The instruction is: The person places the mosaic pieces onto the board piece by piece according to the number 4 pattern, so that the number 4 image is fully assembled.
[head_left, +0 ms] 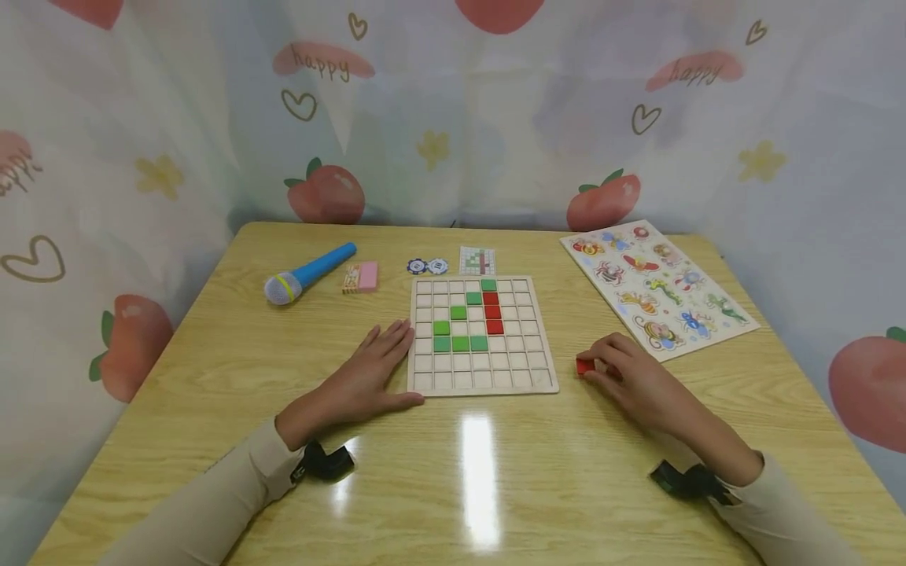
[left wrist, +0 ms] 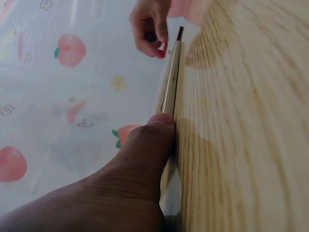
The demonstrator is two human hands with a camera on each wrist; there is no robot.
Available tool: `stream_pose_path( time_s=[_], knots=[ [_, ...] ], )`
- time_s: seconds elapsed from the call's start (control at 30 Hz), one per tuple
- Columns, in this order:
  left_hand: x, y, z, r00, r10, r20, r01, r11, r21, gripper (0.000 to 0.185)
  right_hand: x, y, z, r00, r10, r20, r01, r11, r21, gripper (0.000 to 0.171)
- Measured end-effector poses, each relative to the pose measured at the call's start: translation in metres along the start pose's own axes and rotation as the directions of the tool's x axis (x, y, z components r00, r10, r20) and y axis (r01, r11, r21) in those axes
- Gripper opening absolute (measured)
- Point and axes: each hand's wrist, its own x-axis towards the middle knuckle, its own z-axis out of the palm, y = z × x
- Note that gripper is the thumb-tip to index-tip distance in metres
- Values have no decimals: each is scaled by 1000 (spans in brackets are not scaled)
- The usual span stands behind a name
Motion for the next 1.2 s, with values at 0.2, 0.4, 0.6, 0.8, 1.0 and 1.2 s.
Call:
stream_pose_path(
  time_s=[0.2,0.4,0.6,0.8,1.0,1.2],
  knots=[
    [-1,0,1,1000,-2,-3,2,1000,1,113,39,-26,-2,992,-26,121,20,999,45,21],
    [0,1,1,1000,-4,5,4,1000,4,112,83,-39,13,965,-39,258,12,994,106,13],
    [-1,1,1,1000,-13,9,13,1000,18,112,113,-45,30,941,-38,338,-4,993,122,8],
    [-1,2,0,1000,-11,13,10,1000,19,112,123,-49,38,938,-56,342,4,989,149,7],
    [-1,2,-2,1000,-17,13,16,1000,14,112,122,-49,43,943,-47,328,-2,989,146,6],
    [-1,1,-1,1000,-10,10,10,1000,16,112,105,-39,28,966,-59,251,27,991,129,16]
  ],
)
